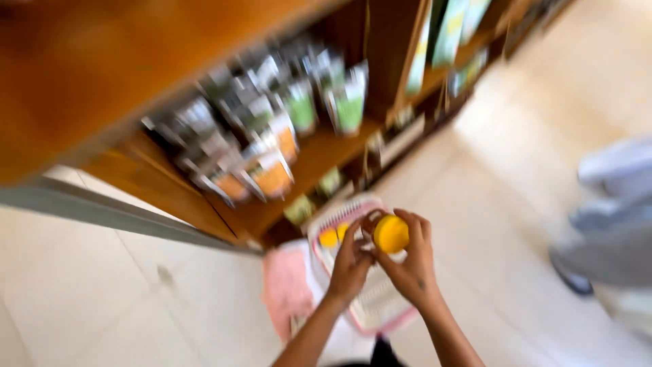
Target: The recorder removes jars and packets from a wooden shelf into a basket, wipes the shelf with a pink cloth, and then wipes and restacks the items.
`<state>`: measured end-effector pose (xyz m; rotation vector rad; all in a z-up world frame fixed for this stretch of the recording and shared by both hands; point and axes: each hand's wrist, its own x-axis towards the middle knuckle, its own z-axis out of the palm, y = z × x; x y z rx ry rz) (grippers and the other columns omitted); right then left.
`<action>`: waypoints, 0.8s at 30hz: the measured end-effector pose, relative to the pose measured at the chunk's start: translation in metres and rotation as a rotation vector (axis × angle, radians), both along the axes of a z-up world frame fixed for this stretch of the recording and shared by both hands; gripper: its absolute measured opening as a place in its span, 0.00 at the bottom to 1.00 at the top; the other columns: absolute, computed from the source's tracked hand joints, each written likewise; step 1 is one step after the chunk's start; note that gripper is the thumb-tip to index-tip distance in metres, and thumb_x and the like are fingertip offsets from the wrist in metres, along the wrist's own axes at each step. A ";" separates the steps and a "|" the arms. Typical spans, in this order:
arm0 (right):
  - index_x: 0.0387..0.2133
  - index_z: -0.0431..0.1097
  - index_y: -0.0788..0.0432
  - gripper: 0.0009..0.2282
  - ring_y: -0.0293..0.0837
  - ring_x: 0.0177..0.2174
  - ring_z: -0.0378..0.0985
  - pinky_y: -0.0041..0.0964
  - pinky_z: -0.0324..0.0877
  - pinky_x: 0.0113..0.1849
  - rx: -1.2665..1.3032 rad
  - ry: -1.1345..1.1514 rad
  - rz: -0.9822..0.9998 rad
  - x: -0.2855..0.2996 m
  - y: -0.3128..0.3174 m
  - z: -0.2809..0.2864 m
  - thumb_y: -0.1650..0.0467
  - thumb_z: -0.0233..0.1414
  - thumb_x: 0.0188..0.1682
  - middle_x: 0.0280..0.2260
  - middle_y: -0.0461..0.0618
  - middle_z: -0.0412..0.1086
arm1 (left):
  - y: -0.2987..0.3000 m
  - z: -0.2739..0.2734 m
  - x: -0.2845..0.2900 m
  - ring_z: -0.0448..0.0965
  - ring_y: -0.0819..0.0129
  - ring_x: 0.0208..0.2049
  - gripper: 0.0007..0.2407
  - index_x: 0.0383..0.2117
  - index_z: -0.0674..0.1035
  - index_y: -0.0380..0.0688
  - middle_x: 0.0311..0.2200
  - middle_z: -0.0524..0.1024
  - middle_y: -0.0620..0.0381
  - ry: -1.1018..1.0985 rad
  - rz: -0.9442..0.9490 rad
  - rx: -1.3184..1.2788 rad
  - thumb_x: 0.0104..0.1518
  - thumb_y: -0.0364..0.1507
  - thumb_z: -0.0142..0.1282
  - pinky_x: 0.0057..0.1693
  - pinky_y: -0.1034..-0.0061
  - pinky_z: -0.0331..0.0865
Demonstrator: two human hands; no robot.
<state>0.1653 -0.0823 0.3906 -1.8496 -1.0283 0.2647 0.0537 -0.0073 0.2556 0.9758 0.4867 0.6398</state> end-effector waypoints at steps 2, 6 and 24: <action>0.56 0.60 0.60 0.33 0.54 0.50 0.72 0.43 0.73 0.47 -0.160 0.178 -0.058 -0.004 -0.022 -0.068 0.75 0.66 0.34 0.51 0.62 0.64 | -0.031 -0.049 -0.012 0.76 0.69 0.43 0.35 0.72 0.55 0.50 0.53 0.71 0.48 0.164 -0.033 -0.095 0.55 0.14 0.48 0.46 0.77 0.74; 0.54 0.57 0.59 0.32 0.52 0.44 0.77 0.42 0.77 0.41 -0.323 0.701 -0.237 -0.002 -0.050 -0.232 0.75 0.65 0.35 0.47 0.60 0.68 | -0.052 -0.128 -0.016 0.80 0.71 0.39 0.36 0.72 0.51 0.55 0.58 0.71 0.47 0.559 -0.111 -0.242 0.55 0.19 0.51 0.42 0.76 0.73; 0.55 0.57 0.55 0.35 0.52 0.45 0.76 0.43 0.78 0.38 -0.542 1.007 -0.726 0.007 -0.025 -0.575 0.75 0.70 0.34 0.50 0.56 0.68 | -0.070 -0.255 -0.089 0.81 0.71 0.41 0.23 0.61 0.69 0.52 0.52 0.77 0.56 0.884 -0.186 -0.445 0.58 0.32 0.56 0.46 0.73 0.73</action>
